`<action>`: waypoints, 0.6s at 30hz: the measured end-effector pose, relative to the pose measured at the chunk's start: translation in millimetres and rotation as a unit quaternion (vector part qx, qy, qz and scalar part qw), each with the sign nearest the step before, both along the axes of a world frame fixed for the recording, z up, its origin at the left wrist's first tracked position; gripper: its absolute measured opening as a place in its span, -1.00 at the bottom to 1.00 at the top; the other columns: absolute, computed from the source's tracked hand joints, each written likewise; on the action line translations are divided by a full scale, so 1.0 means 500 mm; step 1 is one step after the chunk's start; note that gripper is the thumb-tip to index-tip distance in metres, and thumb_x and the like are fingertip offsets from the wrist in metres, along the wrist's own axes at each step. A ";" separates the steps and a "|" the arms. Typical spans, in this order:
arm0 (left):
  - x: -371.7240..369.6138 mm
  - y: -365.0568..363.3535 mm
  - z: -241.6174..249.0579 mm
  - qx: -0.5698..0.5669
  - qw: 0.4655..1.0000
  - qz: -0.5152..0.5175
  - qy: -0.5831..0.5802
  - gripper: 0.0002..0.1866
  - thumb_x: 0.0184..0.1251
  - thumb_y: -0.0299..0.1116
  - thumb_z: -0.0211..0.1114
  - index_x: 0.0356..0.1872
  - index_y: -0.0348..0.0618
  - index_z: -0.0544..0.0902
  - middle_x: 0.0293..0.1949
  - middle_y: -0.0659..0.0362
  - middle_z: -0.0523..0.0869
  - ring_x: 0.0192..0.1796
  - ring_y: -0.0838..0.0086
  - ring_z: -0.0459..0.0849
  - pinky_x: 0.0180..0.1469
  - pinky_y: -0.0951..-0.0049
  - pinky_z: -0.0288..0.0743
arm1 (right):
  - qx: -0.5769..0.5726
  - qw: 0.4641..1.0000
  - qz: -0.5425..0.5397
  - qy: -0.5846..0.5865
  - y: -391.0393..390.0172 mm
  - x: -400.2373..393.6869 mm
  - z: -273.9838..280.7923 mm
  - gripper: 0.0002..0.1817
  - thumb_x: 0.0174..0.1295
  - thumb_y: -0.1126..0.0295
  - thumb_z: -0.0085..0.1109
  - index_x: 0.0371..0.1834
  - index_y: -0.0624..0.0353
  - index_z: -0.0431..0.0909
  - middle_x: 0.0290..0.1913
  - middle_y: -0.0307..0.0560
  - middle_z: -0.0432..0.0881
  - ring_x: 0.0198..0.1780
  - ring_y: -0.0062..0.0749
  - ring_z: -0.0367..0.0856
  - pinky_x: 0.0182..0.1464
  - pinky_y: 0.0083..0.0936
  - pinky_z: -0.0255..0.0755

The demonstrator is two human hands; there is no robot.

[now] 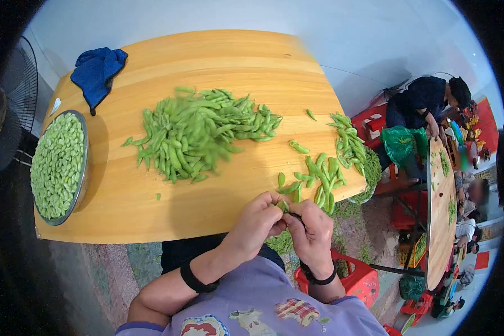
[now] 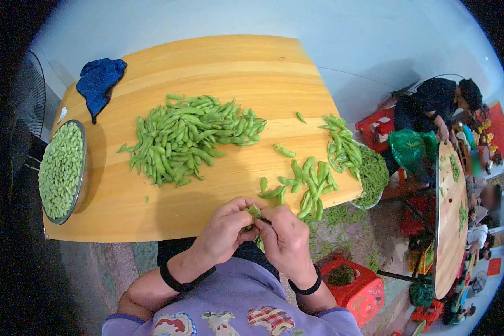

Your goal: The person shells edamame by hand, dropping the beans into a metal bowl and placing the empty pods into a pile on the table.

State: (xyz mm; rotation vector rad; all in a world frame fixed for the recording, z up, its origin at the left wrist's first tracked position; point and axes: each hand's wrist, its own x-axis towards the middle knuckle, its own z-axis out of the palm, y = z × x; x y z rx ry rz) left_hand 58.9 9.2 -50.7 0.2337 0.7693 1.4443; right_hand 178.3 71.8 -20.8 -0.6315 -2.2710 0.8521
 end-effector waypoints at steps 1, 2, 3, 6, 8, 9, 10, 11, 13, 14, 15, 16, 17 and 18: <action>-0.003 -0.002 -0.002 -0.002 1.000 0.003 0.002 -0.87 0.24 -0.45 -0.04 -0.22 -0.19 0.42 -0.41 0.28 0.48 -0.45 0.69 0.41 -0.48 0.70 0.27 | -0.016 1.000 -0.014 0.005 -0.002 -0.004 -0.002 -0.85 -0.04 0.66 0.12 -0.36 0.30 0.48 -0.54 0.04 0.43 -0.52 -0.14 0.47 -0.49 -0.41 0.34; -0.005 -0.003 -0.003 -0.009 1.000 0.001 0.005 -0.87 0.22 -0.48 -0.01 -0.22 -0.20 0.42 -0.43 0.27 0.48 -0.47 0.68 0.41 -0.49 0.71 0.26 | -0.032 0.999 -0.028 0.011 -0.003 -0.008 -0.004 -0.87 -0.02 0.66 0.12 -0.37 0.30 0.49 -0.54 0.03 0.43 -0.52 -0.16 0.47 -0.48 -0.43 0.34; -0.006 -0.003 -0.003 -0.016 1.000 0.000 0.008 -0.87 0.19 -0.51 0.02 -0.22 -0.21 0.42 -0.44 0.27 0.49 -0.49 0.67 0.41 -0.50 0.71 0.25 | -0.085 0.995 -0.046 0.037 -0.005 -0.008 -0.010 -0.90 0.00 0.65 0.11 -0.40 0.29 0.49 -0.54 0.02 0.44 -0.52 -0.20 0.47 -0.47 -0.46 0.33; 0.005 -0.012 0.000 -0.013 0.996 0.070 -0.057 -0.85 0.17 -0.54 0.07 -0.22 -0.20 0.42 -0.47 0.26 0.51 -0.53 0.67 0.40 -0.51 0.72 0.25 | -0.004 0.998 -0.061 0.032 -0.017 -0.019 -0.005 -0.91 0.00 0.64 0.11 -0.39 0.29 0.49 -0.54 0.01 0.45 -0.53 -0.21 0.47 -0.49 -0.47 0.33; -0.001 -0.013 0.002 -0.028 0.992 0.100 -0.067 -0.86 0.20 -0.52 0.12 -0.23 -0.20 0.42 -0.48 0.25 0.52 -0.54 0.66 0.40 -0.52 0.73 0.25 | 0.014 0.997 -0.075 0.032 -0.030 -0.031 -0.008 -0.90 0.01 0.63 0.12 -0.38 0.29 0.48 -0.54 0.02 0.45 -0.55 -0.19 0.46 -0.50 -0.46 0.33; -0.002 -0.014 -0.001 -0.008 0.989 0.111 -0.093 -0.87 0.22 -0.49 0.13 -0.23 -0.21 0.43 -0.48 0.24 0.53 -0.54 0.67 0.41 -0.52 0.73 0.26 | 0.057 0.995 -0.082 0.030 -0.032 -0.038 -0.012 -0.89 0.01 0.62 0.14 -0.38 0.29 0.47 -0.54 0.02 0.45 -0.55 -0.18 0.46 -0.51 -0.45 0.33; -0.003 -0.017 -0.002 0.011 0.985 0.121 -0.120 -0.88 0.25 -0.47 0.14 -0.23 -0.21 0.43 -0.47 0.24 0.53 -0.53 0.67 0.42 -0.52 0.72 0.27 | 0.100 0.991 -0.089 0.028 -0.035 -0.042 -0.014 -0.89 0.00 0.62 0.15 -0.38 0.30 0.46 -0.54 0.02 0.44 -0.55 -0.17 0.46 -0.52 -0.44 0.32; -0.005 -0.018 0.000 0.011 0.986 0.120 -0.118 -0.88 0.25 -0.47 0.14 -0.23 -0.21 0.43 -0.47 0.24 0.53 -0.53 0.67 0.42 -0.52 0.72 0.27 | 0.108 0.990 -0.090 0.032 -0.036 -0.045 -0.012 -0.87 -0.02 0.63 0.17 -0.40 0.30 0.45 -0.56 0.03 0.43 -0.56 -0.15 0.46 -0.54 -0.44 0.31; -0.013 -0.019 0.015 0.019 0.992 0.115 -0.046 -0.88 0.27 -0.46 0.14 -0.23 -0.23 0.44 -0.45 0.23 0.54 -0.53 0.67 0.43 -0.53 0.73 0.27 | 0.067 0.994 -0.076 0.049 -0.028 -0.045 0.000 -0.87 -0.02 0.63 0.17 -0.40 0.30 0.45 -0.56 0.03 0.42 -0.57 -0.16 0.45 -0.55 -0.44 0.30; -0.017 -0.022 0.019 0.019 0.993 0.106 -0.041 -0.88 0.27 -0.46 0.14 -0.23 -0.23 0.44 -0.45 0.23 0.54 -0.53 0.67 0.43 -0.53 0.73 0.27 | 0.026 0.996 -0.061 0.065 -0.026 -0.043 0.006 -0.88 -0.02 0.64 0.17 -0.40 0.30 0.45 -0.57 0.02 0.42 -0.58 -0.17 0.45 -0.55 -0.44 0.29; -0.024 -0.026 0.022 0.014 0.995 0.095 -0.010 -0.89 0.27 -0.47 0.14 -0.25 -0.24 0.43 -0.49 0.24 0.51 -0.55 0.68 0.41 -0.55 0.73 0.25 | 0.026 0.995 -0.070 0.071 -0.026 -0.043 0.009 -0.88 -0.02 0.64 0.17 -0.40 0.30 0.45 -0.57 0.02 0.42 -0.58 -0.17 0.45 -0.55 -0.44 0.29; -0.029 -0.029 0.024 0.007 0.996 0.084 0.022 -0.90 0.27 -0.47 0.13 -0.27 -0.26 0.42 -0.52 0.24 0.48 -0.56 0.69 0.38 -0.56 0.73 0.22 | 0.021 0.996 -0.054 0.072 -0.027 -0.044 0.011 -0.89 -0.01 0.64 0.16 -0.40 0.30 0.45 -0.57 0.02 0.42 -0.58 -0.18 0.45 -0.55 -0.44 0.29; -0.031 -0.031 0.023 0.004 0.997 0.074 0.028 -0.90 0.27 -0.47 0.13 -0.27 -0.26 0.42 -0.52 0.24 0.48 -0.56 0.69 0.38 -0.56 0.73 0.22 | 0.015 0.997 -0.039 0.072 -0.030 -0.044 0.011 -0.89 0.00 0.63 0.15 -0.40 0.30 0.45 -0.56 0.01 0.43 -0.58 -0.18 0.45 -0.55 -0.44 0.29; -0.031 -0.033 0.022 -0.002 0.996 0.075 0.043 -0.89 0.28 -0.47 0.12 -0.25 -0.26 0.42 -0.52 0.24 0.49 -0.56 0.69 0.38 -0.56 0.72 0.22 | 0.013 0.996 -0.049 0.077 -0.031 -0.044 0.012 -0.89 0.00 0.63 0.15 -0.40 0.30 0.45 -0.56 0.01 0.43 -0.58 -0.18 0.45 -0.55 -0.44 0.29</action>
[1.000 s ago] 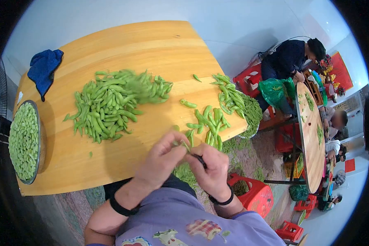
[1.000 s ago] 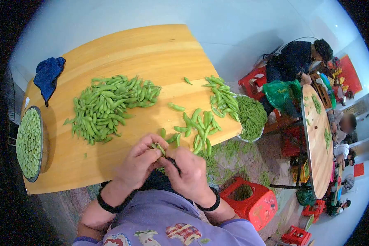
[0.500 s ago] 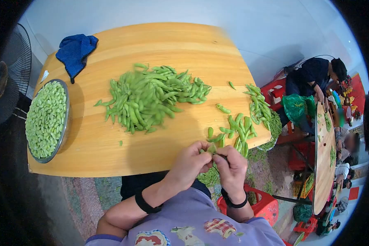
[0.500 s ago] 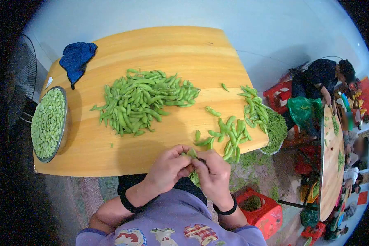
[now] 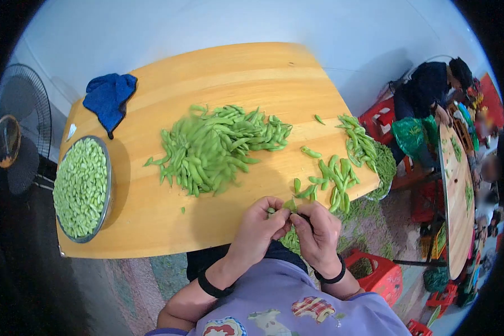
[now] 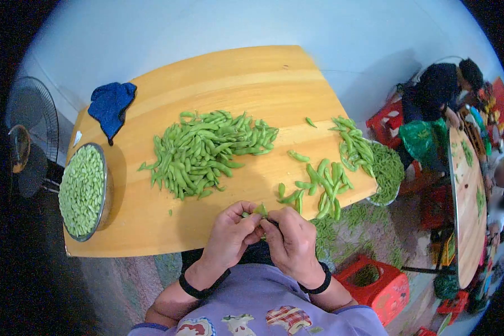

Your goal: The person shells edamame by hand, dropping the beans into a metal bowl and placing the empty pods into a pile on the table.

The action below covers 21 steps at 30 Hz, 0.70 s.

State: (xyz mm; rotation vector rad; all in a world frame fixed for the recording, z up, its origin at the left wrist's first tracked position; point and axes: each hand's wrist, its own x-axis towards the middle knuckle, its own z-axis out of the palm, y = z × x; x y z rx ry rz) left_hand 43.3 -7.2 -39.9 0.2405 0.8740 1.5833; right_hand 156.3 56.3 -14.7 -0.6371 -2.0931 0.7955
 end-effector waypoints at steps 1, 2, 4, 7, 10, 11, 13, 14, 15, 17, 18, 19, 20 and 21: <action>0.001 -0.001 -0.002 -0.006 1.000 0.003 0.014 -0.89 0.28 -0.47 0.11 -0.24 -0.27 0.41 -0.52 0.24 0.49 -0.55 0.70 0.38 -0.56 0.72 0.22 | -0.016 1.000 0.011 -0.002 0.002 0.000 0.002 -0.90 0.00 0.63 0.15 -0.41 0.30 0.45 -0.56 0.01 0.43 -0.58 -0.21 0.45 -0.54 -0.46 0.29; 0.002 -0.004 -0.004 -0.007 1.000 -0.004 0.018 -0.89 0.28 -0.47 0.11 -0.24 -0.27 0.41 -0.52 0.24 0.49 -0.55 0.70 0.38 -0.56 0.72 0.22 | -0.032 0.999 0.022 -0.002 0.004 0.000 0.004 -0.91 0.00 0.63 0.15 -0.42 0.30 0.46 -0.56 0.00 0.44 -0.58 -0.24 0.45 -0.54 -0.48 0.29; 0.002 -0.011 -0.006 0.010 0.996 0.010 0.086 -0.86 0.29 -0.45 0.11 -0.20 -0.26 0.40 -0.52 0.23 0.49 -0.55 0.71 0.38 -0.55 0.71 0.23 | -0.068 0.997 0.013 0.018 0.008 0.001 -0.009 -0.92 0.01 0.61 0.15 -0.44 0.31 0.46 -0.57 0.00 0.43 -0.58 -0.27 0.44 -0.54 -0.49 0.28; -0.009 -0.018 -0.003 -0.033 0.992 -0.004 0.118 -0.87 0.29 -0.42 0.11 -0.21 -0.23 0.44 -0.53 0.27 0.49 -0.56 0.73 0.36 -0.56 0.73 0.21 | -0.122 0.992 -0.025 0.017 0.021 -0.011 -0.029 -0.94 0.04 0.56 0.15 -0.46 0.31 0.47 -0.59 0.01 0.42 -0.60 -0.32 0.41 -0.54 -0.49 0.27; -0.069 -0.033 0.003 -0.102 0.977 -0.023 0.185 -0.91 0.28 -0.41 0.09 -0.28 -0.19 0.48 -0.50 0.27 0.51 -0.54 0.72 0.39 -0.56 0.75 0.22 | -0.220 0.973 -0.070 -0.011 0.051 -0.022 -0.069 -0.88 0.07 0.48 0.13 -0.48 0.33 0.47 -0.57 0.08 0.44 -0.56 -0.18 0.44 -0.48 -0.39 0.32; -0.094 -0.035 0.016 -0.100 0.965 -0.026 0.242 -0.90 0.29 -0.38 0.08 -0.29 -0.19 0.48 -0.52 0.29 0.49 -0.56 0.72 0.36 -0.57 0.75 0.19 | -0.136 0.988 -0.046 -0.055 0.058 -0.026 -0.082 -0.88 0.07 0.46 0.13 -0.45 0.31 0.49 -0.56 0.06 0.47 -0.53 -0.17 0.47 -0.45 -0.38 0.34; -0.137 -0.022 0.053 -0.097 0.949 -0.034 0.298 -0.88 0.30 -0.35 0.07 -0.30 -0.18 0.49 -0.54 0.31 0.47 -0.58 0.73 0.33 -0.58 0.74 0.16 | -0.057 0.987 -0.017 -0.152 0.059 -0.028 -0.083 -0.89 0.04 0.45 0.12 -0.44 0.28 0.52 -0.49 0.13 0.51 -0.42 0.05 0.50 -0.36 -0.26 0.37; -0.157 -0.006 0.071 -0.097 0.942 -0.040 0.319 -0.87 0.30 -0.33 0.08 -0.30 -0.17 0.50 -0.55 0.32 0.46 -0.58 0.73 0.32 -0.59 0.74 0.14 | -0.057 0.987 -0.021 -0.151 0.065 -0.024 -0.083 -0.89 0.04 0.45 0.12 -0.44 0.28 0.52 -0.49 0.13 0.51 -0.42 0.05 0.50 -0.36 -0.26 0.37; -0.173 0.009 0.084 -0.095 0.934 -0.045 0.342 -0.86 0.30 -0.32 0.08 -0.31 -0.16 0.51 -0.56 0.33 0.46 -0.59 0.74 0.31 -0.59 0.75 0.11 | -0.032 0.983 -0.049 -0.173 0.073 -0.019 -0.085 -0.88 0.04 0.44 0.11 -0.45 0.28 0.49 -0.49 0.16 0.50 -0.40 0.07 0.50 -0.34 -0.20 0.38; -0.194 0.036 0.084 -0.095 0.923 -0.055 0.368 -0.86 0.30 -0.31 0.08 -0.32 -0.15 0.52 -0.57 0.34 0.45 -0.60 0.74 0.30 -0.60 0.75 0.09 | 0.035 0.971 -0.106 -0.213 0.108 0.002 -0.099 -0.87 0.04 0.42 0.10 -0.46 0.29 0.45 -0.49 0.19 0.50 -0.38 0.08 0.52 -0.31 -0.14 0.41; -0.200 0.049 0.080 -0.098 0.912 -0.064 0.392 -0.86 0.30 -0.31 0.09 -0.34 -0.13 0.53 -0.57 0.34 0.45 -0.60 0.75 0.29 -0.61 0.75 0.07 | 0.037 0.970 -0.111 -0.213 0.128 0.019 -0.104 -0.87 0.04 0.42 0.10 -0.46 0.29 0.45 -0.49 0.19 0.50 -0.38 0.08 0.52 -0.31 -0.14 0.41; -0.202 0.062 0.074 -0.108 0.910 -0.073 0.393 -0.89 0.27 -0.33 0.13 -0.37 -0.13 0.53 -0.57 0.34 0.45 -0.60 0.75 0.28 -0.60 0.74 0.07 | 0.030 0.968 -0.149 -0.198 0.147 0.037 -0.107 -0.86 0.04 0.42 0.10 -0.46 0.29 0.45 -0.48 0.20 0.51 -0.38 0.09 0.52 -0.31 -0.15 0.41; -0.207 0.070 0.067 -0.104 0.910 -0.075 0.393 -0.89 0.27 -0.33 0.13 -0.37 -0.13 0.53 -0.57 0.34 0.45 -0.60 0.75 0.28 -0.60 0.74 0.07 | 0.025 0.965 -0.185 -0.183 0.163 0.057 -0.108 -0.86 0.04 0.42 0.10 -0.46 0.29 0.44 -0.47 0.21 0.51 -0.38 0.09 0.53 -0.31 -0.15 0.41; -0.214 0.077 0.059 -0.106 0.912 -0.071 0.389 -0.89 0.25 -0.35 0.15 -0.39 -0.14 0.53 -0.56 0.36 0.45 -0.58 0.73 0.31 -0.59 0.70 0.12 | 0.027 0.964 -0.189 -0.183 0.177 0.081 -0.108 -0.86 0.04 0.42 0.10 -0.46 0.29 0.44 -0.47 0.21 0.51 -0.38 0.09 0.53 -0.31 -0.15 0.41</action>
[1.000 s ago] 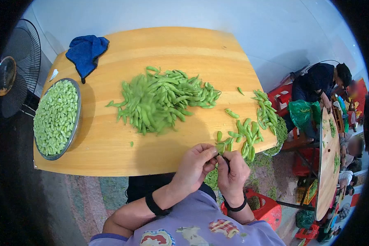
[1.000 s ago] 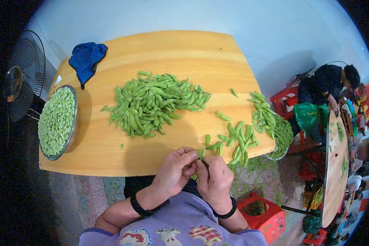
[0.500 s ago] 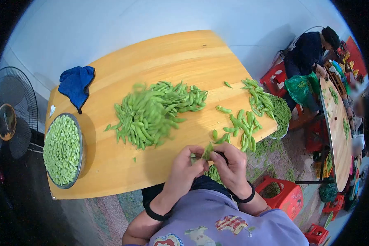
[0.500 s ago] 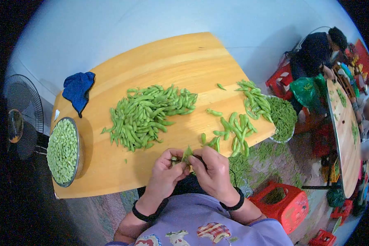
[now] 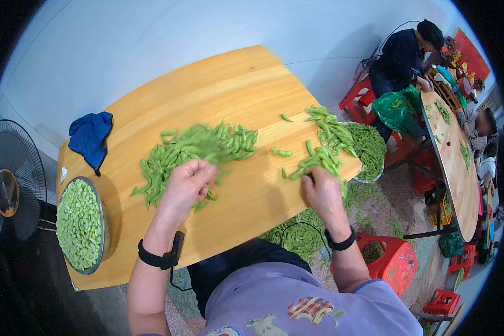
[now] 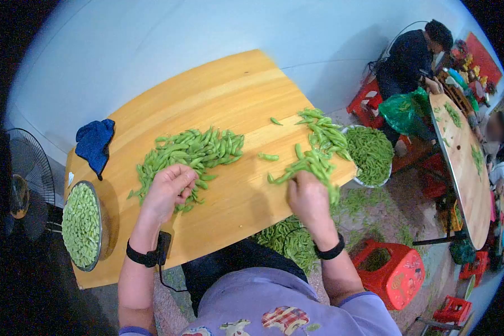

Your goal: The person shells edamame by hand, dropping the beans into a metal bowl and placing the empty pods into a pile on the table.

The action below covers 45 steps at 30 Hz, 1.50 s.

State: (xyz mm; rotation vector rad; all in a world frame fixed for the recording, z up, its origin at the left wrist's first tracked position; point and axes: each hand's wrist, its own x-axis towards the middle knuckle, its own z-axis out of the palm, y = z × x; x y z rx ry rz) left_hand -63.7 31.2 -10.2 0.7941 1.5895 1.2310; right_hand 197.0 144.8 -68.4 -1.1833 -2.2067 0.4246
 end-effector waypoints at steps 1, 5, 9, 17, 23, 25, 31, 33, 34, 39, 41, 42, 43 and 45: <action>-0.004 0.007 -0.009 0.000 1.000 0.006 -0.004 -0.90 0.22 -0.36 0.18 -0.41 -0.16 0.54 -0.55 0.37 0.45 -0.57 0.71 0.33 -0.57 0.67 0.17 | -0.003 0.999 -0.042 -0.020 0.012 0.024 0.001 -0.83 0.05 0.39 0.12 -0.44 0.30 0.45 -0.46 0.21 0.53 -0.38 0.08 0.53 -0.31 -0.17 0.41; 0.002 0.019 -0.034 0.148 0.961 -0.005 0.235 -0.85 0.14 -0.39 0.22 -0.51 -0.25 0.51 -0.59 0.27 0.51 -0.57 0.55 0.46 -0.55 0.56 0.30 | -0.039 0.991 -0.130 -0.002 0.027 0.081 0.036 -0.73 0.05 0.31 0.19 -0.32 0.32 0.48 -0.41 0.20 0.56 -0.35 0.04 0.56 -0.30 -0.25 0.42; 0.006 0.009 -0.027 0.079 0.809 -0.124 0.570 -0.86 -0.03 -0.44 0.29 -0.53 -0.29 0.53 -0.57 0.04 0.55 -0.53 0.27 0.57 -0.49 0.35 0.43 | -0.133 0.984 -0.049 0.112 -0.014 0.040 0.090 -0.64 0.06 0.32 0.21 -0.16 0.34 0.44 -0.32 0.20 0.58 -0.30 0.01 0.58 -0.24 -0.27 0.43; -0.006 0.036 -0.068 0.075 0.669 -0.163 0.721 -0.88 0.00 -0.45 0.25 -0.55 -0.22 0.47 -0.57 0.03 0.54 -0.48 0.17 0.60 -0.51 0.28 0.47 | -0.103 0.989 0.101 0.006 -0.013 -0.054 0.063 -0.71 0.09 0.39 0.14 -0.20 0.38 0.43 -0.37 0.24 0.55 -0.28 0.07 0.55 -0.24 -0.26 0.43; 0.064 0.034 -0.055 0.224 0.738 -0.161 0.616 -0.87 0.01 -0.41 0.26 -0.43 -0.17 0.49 -0.48 0.08 0.53 -0.42 0.22 0.60 -0.45 0.31 0.48 | -0.154 0.979 0.122 0.050 -0.048 -0.031 0.079 -0.80 0.08 0.42 0.15 -0.33 0.34 0.42 -0.43 0.21 0.53 -0.33 0.09 0.53 -0.30 -0.25 0.40; 0.092 0.024 -0.080 0.199 0.716 -0.221 0.631 -0.86 0.03 -0.40 0.25 -0.38 -0.16 0.50 -0.47 0.08 0.53 -0.41 0.23 0.58 -0.42 0.32 0.48 | -0.158 0.979 0.119 0.057 -0.054 -0.031 0.068 -0.80 0.07 0.42 0.16 -0.34 0.33 0.43 -0.44 0.21 0.52 -0.34 0.09 0.53 -0.30 -0.25 0.40; 0.060 -0.017 -0.064 0.052 0.988 0.014 0.147 -0.88 0.23 -0.36 0.15 -0.36 -0.20 0.52 -0.58 0.28 0.47 -0.58 0.54 0.43 -0.56 0.55 0.33 | -0.103 0.984 0.141 0.037 -0.073 -0.078 0.043 -0.75 0.01 0.37 0.23 -0.37 0.32 0.43 -0.48 0.17 0.51 -0.35 0.06 0.52 -0.31 -0.23 0.40; 0.062 -0.046 -0.024 -0.004 0.999 0.029 -0.028 -0.88 0.26 -0.34 0.14 -0.36 -0.17 0.52 -0.58 0.33 0.44 -0.58 0.63 0.39 -0.57 0.63 0.27 | -0.055 0.985 0.159 0.040 -0.080 -0.107 0.047 -0.74 0.00 0.34 0.24 -0.40 0.32 0.43 -0.48 0.15 0.52 -0.37 0.07 0.53 -0.33 -0.22 0.41; 0.064 -0.057 -0.015 -0.058 0.977 0.041 -0.201 -0.87 0.29 -0.32 0.13 -0.36 -0.15 0.53 -0.58 0.38 0.42 -0.58 0.72 0.35 -0.58 0.71 0.21 | -0.016 0.986 0.166 -0.032 -0.078 -0.117 0.033 -0.71 -0.01 0.30 0.24 -0.40 0.33 0.44 -0.48 0.13 0.53 -0.39 0.06 0.53 -0.35 -0.22 0.43; 0.121 -0.102 -0.040 -0.039 0.986 0.015 -0.159 -0.91 0.26 -0.40 0.14 -0.32 -0.20 0.52 -0.54 0.34 0.44 -0.61 0.74 0.32 -0.65 0.77 0.08 | -0.073 0.982 0.173 -0.037 -0.055 -0.117 0.014 -0.76 -0.04 0.36 0.25 -0.42 0.32 0.48 -0.52 0.08 0.53 -0.48 -0.11 0.53 -0.42 -0.32 0.41; 0.144 -0.100 -0.049 0.002 0.986 0.066 -0.151 -0.91 0.25 -0.42 0.15 -0.31 -0.23 0.52 -0.52 0.34 0.44 -0.61 0.74 0.31 -0.62 0.78 0.11 | -0.117 0.977 0.175 0.022 -0.063 -0.110 0.034 -0.79 -0.04 0.40 0.24 -0.43 0.34 0.50 -0.56 0.03 0.53 -0.56 -0.25 0.52 -0.47 -0.43 0.39; 0.153 -0.092 -0.054 0.002 0.985 0.072 -0.155 -0.91 0.25 -0.42 0.15 -0.31 -0.23 0.52 -0.52 0.34 0.44 -0.61 0.74 0.31 -0.62 0.78 0.11 | -0.142 0.976 0.158 0.046 -0.077 -0.106 0.066 -0.79 -0.05 0.41 0.26 -0.45 0.31 0.49 -0.52 0.08 0.54 -0.49 -0.14 0.53 -0.43 -0.38 0.40; 0.160 -0.078 -0.058 0.031 0.969 0.102 -0.224 -0.90 0.25 -0.43 0.16 -0.30 -0.24 0.53 -0.52 0.34 0.44 -0.60 0.75 0.31 -0.61 0.78 0.11 | -0.167 0.974 0.139 0.070 -0.091 -0.102 0.087 -0.80 -0.07 0.41 0.29 -0.47 0.29 0.48 -0.48 0.13 0.54 -0.42 -0.03 0.55 -0.38 -0.33 0.42; 0.170 -0.064 -0.061 0.055 0.946 0.129 -0.294 -0.90 0.25 -0.43 0.17 -0.30 -0.24 0.54 -0.52 0.35 0.44 -0.60 0.76 0.31 -0.60 0.79 0.12 | -0.165 0.971 0.154 0.083 -0.121 -0.096 0.095 -0.79 -0.05 0.41 0.29 -0.45 0.29 0.48 -0.49 0.09 0.54 -0.45 -0.13 0.54 -0.40 -0.38 0.41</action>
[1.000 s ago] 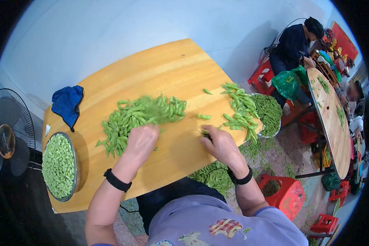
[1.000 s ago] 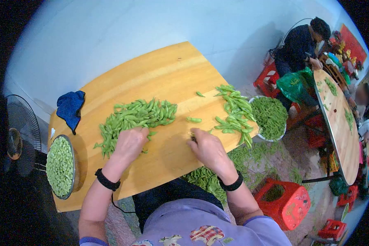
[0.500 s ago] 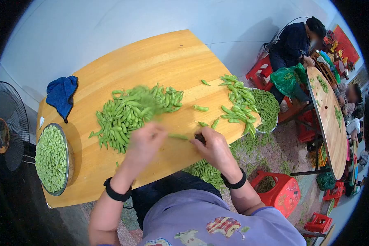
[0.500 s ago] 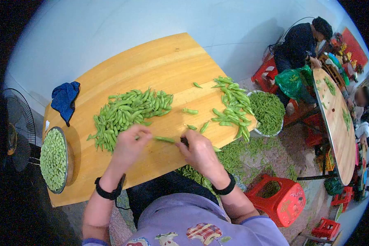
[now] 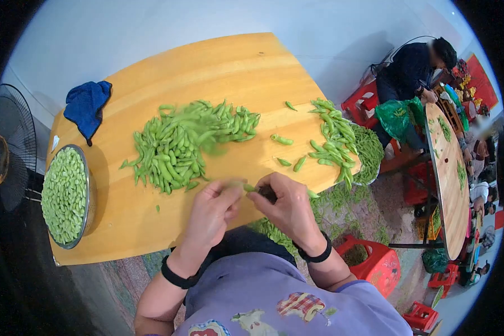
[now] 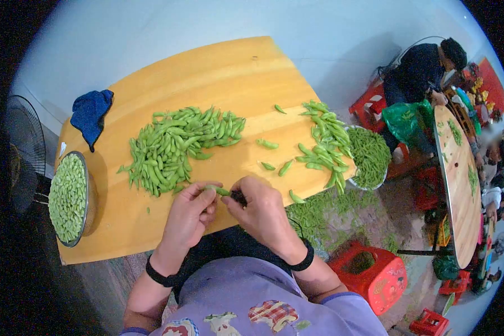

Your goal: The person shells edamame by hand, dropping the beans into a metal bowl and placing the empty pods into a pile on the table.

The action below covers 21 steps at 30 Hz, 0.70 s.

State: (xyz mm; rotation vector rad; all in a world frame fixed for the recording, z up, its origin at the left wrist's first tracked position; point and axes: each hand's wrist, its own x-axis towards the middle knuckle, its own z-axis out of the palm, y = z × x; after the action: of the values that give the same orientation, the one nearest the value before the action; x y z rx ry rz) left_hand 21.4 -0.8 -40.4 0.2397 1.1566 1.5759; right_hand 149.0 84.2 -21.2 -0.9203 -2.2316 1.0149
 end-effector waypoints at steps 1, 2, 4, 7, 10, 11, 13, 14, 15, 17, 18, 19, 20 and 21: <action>0.006 0.004 0.000 0.033 0.999 0.005 -0.003 -0.90 0.22 -0.45 0.19 -0.30 -0.25 0.56 -0.56 0.36 0.44 -0.60 0.76 0.30 -0.61 0.76 0.09 | 0.003 1.000 0.010 0.019 -0.010 0.005 0.002 -0.79 -0.03 0.41 0.29 -0.42 0.30 0.49 -0.50 0.05 0.54 -0.47 -0.23 0.53 -0.42 -0.44 0.40; 0.010 0.007 0.000 0.067 0.998 0.010 -0.006 -0.90 0.19 -0.46 0.21 -0.30 -0.25 0.58 -0.60 0.37 0.44 -0.61 0.77 0.28 -0.62 0.73 0.06 | 0.002 1.000 0.008 0.016 -0.010 0.012 0.006 -0.79 -0.03 0.41 0.29 -0.42 0.30 0.49 -0.50 0.05 0.54 -0.47 -0.23 0.53 -0.42 -0.44 0.40; 0.007 0.006 0.003 0.062 0.998 -0.004 0.008 -0.90 0.20 -0.45 0.21 -0.31 -0.26 0.59 -0.61 0.38 0.43 -0.61 0.77 0.27 -0.61 0.73 0.06 | -0.157 0.984 0.076 0.045 0.003 0.032 0.015 -0.80 0.07 0.38 0.23 -0.33 0.30 0.52 -0.50 -0.07 0.54 -0.48 -0.46 0.48 -0.42 -0.52 0.38; 0.003 0.005 0.021 0.067 0.996 -0.032 0.053 -0.90 0.20 -0.44 0.21 -0.33 -0.26 0.60 -0.63 0.40 0.43 -0.61 0.77 0.25 -0.60 0.72 0.07 | -0.330 0.927 0.164 0.066 0.031 0.065 0.032 -0.79 0.16 0.38 0.14 -0.24 0.30 0.52 -0.48 -0.14 0.52 -0.44 -0.58 0.42 -0.38 -0.58 0.35; 0.010 0.001 0.030 0.082 0.989 -0.061 0.109 -0.88 0.22 -0.41 0.20 -0.35 -0.26 0.58 -0.60 0.38 0.45 -0.60 0.76 0.27 -0.58 0.73 0.10 | -0.264 0.927 0.250 0.096 0.036 0.074 0.015 -0.80 0.19 0.39 0.08 -0.21 0.30 0.51 -0.46 -0.13 0.52 -0.41 -0.57 0.43 -0.33 -0.59 0.36; 0.013 0.000 0.033 0.084 0.984 -0.074 0.138 -0.87 0.24 -0.39 0.20 -0.36 -0.26 0.56 -0.57 0.35 0.48 -0.59 0.75 0.29 -0.56 0.75 0.13 | -0.264 0.927 0.248 0.096 0.039 0.075 0.017 -0.80 0.19 0.39 0.08 -0.21 0.30 0.51 -0.46 -0.13 0.52 -0.41 -0.57 0.43 -0.33 -0.59 0.36; 0.023 -0.002 0.045 0.077 0.981 -0.072 0.161 -0.87 0.24 -0.39 0.19 -0.37 -0.26 0.56 -0.57 0.35 0.48 -0.58 0.75 0.30 -0.55 0.75 0.13 | -0.234 0.940 0.244 0.052 0.041 0.075 0.024 -0.81 0.19 0.41 0.08 -0.21 0.30 0.50 -0.46 -0.12 0.51 -0.40 -0.55 0.44 -0.32 -0.58 0.35; 0.028 -0.003 0.051 0.070 0.978 -0.067 0.186 -0.87 0.25 -0.39 0.19 -0.38 -0.26 0.55 -0.57 0.34 0.48 -0.58 0.75 0.30 -0.54 0.75 0.14 | -0.234 0.940 0.243 0.050 0.039 0.076 0.024 -0.81 0.19 0.41 0.08 -0.21 0.30 0.50 -0.46 -0.12 0.51 -0.40 -0.55 0.44 -0.32 -0.58 0.35; 0.031 -0.003 0.054 0.071 0.978 -0.067 0.185 -0.87 0.25 -0.39 0.19 -0.38 -0.26 0.55 -0.57 0.34 0.48 -0.58 0.75 0.30 -0.54 0.75 0.14 | -0.221 0.941 0.251 0.051 0.036 0.076 0.023 -0.81 0.19 0.41 0.09 -0.22 0.31 0.50 -0.46 -0.11 0.51 -0.41 -0.52 0.45 -0.33 -0.56 0.35; 0.035 -0.004 0.059 0.092 0.972 -0.060 0.209 -0.87 0.25 -0.39 0.19 -0.37 -0.26 0.55 -0.56 0.34 0.49 -0.58 0.76 0.31 -0.53 0.75 0.16 | -0.207 0.942 0.260 0.051 0.033 0.076 0.024 -0.81 0.18 0.41 0.10 -0.23 0.32 0.50 -0.46 -0.10 0.51 -0.42 -0.49 0.45 -0.33 -0.54 0.35; 0.034 -0.004 0.062 0.093 0.972 -0.059 0.208 -0.87 0.25 -0.39 0.19 -0.37 -0.26 0.55 -0.56 0.34 0.49 -0.58 0.76 0.31 -0.53 0.75 0.16 | -0.190 0.944 0.262 0.061 0.032 0.075 0.027 -0.81 0.17 0.41 0.11 -0.25 0.32 0.49 -0.46 -0.08 0.51 -0.42 -0.45 0.46 -0.34 -0.51 0.35; 0.034 -0.004 0.066 0.086 0.963 -0.062 0.246 -0.90 0.22 -0.44 0.20 -0.39 -0.26 0.56 -0.56 0.32 0.52 -0.53 0.75 0.38 -0.49 0.72 0.24 | -0.172 0.947 0.263 0.070 0.031 0.076 0.030 -0.81 0.17 0.40 0.11 -0.26 0.32 0.49 -0.46 -0.05 0.51 -0.42 -0.40 0.47 -0.34 -0.49 0.35; 0.035 -0.005 0.070 0.078 0.954 -0.064 0.283 -0.93 0.20 -0.48 0.20 -0.41 -0.27 0.56 -0.56 0.31 0.55 -0.49 0.73 0.45 -0.45 0.68 0.32 | -0.173 0.947 0.263 0.069 0.030 0.079 0.036 -0.81 0.17 0.40 0.11 -0.26 0.32 0.49 -0.46 -0.05 0.51 -0.42 -0.40 0.47 -0.34 -0.49 0.35; 0.035 -0.007 0.074 0.078 0.954 -0.064 0.283 -0.93 0.20 -0.48 0.20 -0.41 -0.27 0.56 -0.56 0.31 0.55 -0.49 0.73 0.45 -0.45 0.68 0.32 | -0.164 0.949 0.263 0.053 0.029 0.081 0.045 -0.81 0.16 0.41 0.12 -0.27 0.32 0.49 -0.46 -0.03 0.51 -0.41 -0.34 0.48 -0.34 -0.46 0.35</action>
State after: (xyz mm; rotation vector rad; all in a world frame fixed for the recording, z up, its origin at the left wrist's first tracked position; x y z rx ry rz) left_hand 39.0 -4.1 -3.3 0.8994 1.4132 1.5263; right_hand 189.7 98.6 1.4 -0.3725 -2.3050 1.6692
